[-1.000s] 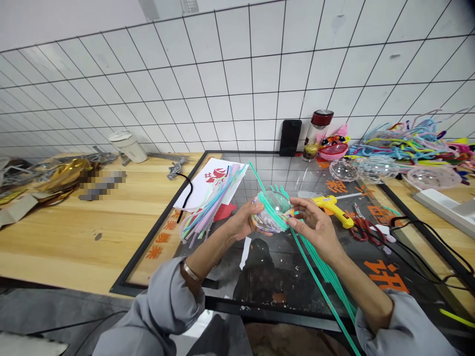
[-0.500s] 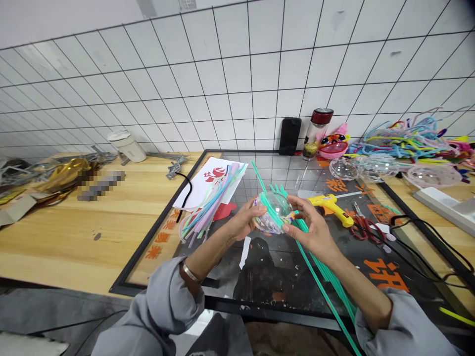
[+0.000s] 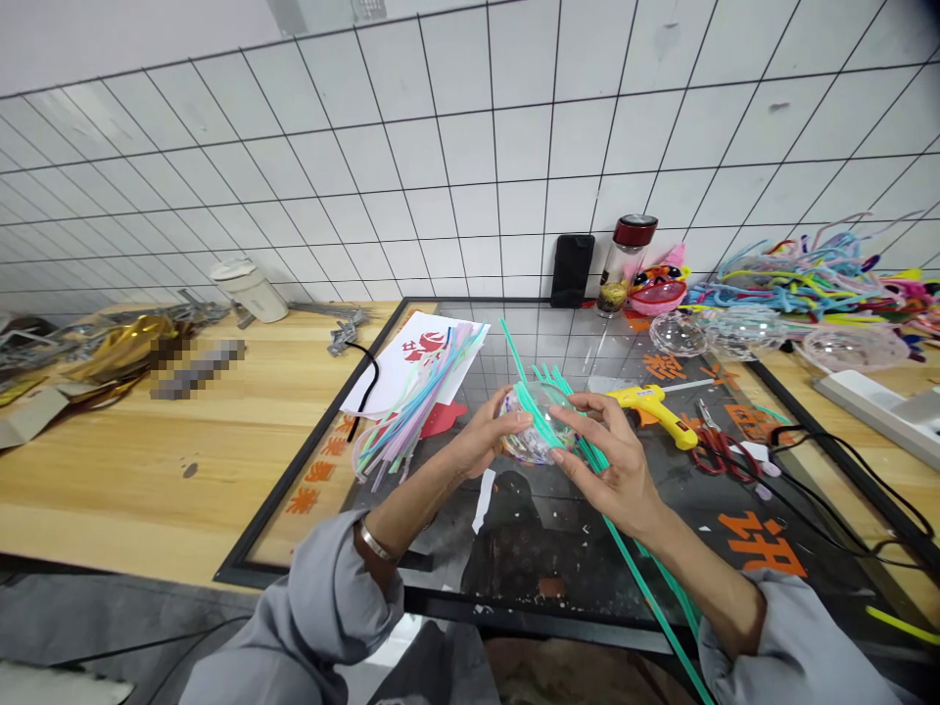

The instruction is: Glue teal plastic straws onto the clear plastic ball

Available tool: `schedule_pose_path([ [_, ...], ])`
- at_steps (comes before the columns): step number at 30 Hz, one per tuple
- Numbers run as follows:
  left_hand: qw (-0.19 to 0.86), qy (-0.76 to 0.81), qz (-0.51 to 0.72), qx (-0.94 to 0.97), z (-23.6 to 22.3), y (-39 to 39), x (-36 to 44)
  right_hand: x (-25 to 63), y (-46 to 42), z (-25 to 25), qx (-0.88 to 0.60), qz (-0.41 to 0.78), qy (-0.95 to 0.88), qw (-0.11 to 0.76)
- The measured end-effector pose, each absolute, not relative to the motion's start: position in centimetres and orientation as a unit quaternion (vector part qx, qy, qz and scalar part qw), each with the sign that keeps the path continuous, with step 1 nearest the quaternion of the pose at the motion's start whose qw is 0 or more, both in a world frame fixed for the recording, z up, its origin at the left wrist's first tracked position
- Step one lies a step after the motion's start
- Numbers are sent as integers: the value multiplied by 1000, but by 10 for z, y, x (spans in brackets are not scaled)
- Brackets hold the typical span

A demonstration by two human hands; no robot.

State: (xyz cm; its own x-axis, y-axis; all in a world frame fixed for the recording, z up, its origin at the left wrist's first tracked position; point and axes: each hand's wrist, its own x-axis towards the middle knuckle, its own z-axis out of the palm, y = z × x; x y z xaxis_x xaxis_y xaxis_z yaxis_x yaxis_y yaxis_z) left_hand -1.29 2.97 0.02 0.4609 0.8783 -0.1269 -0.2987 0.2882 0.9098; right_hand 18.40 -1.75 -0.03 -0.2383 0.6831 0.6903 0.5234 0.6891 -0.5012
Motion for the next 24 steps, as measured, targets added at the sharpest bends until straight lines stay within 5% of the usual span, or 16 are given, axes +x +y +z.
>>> schedule_pose_path([
  [24,681,328,439,485,7,28,-11,184,-21,-1,-367,-21,-817,444],
])
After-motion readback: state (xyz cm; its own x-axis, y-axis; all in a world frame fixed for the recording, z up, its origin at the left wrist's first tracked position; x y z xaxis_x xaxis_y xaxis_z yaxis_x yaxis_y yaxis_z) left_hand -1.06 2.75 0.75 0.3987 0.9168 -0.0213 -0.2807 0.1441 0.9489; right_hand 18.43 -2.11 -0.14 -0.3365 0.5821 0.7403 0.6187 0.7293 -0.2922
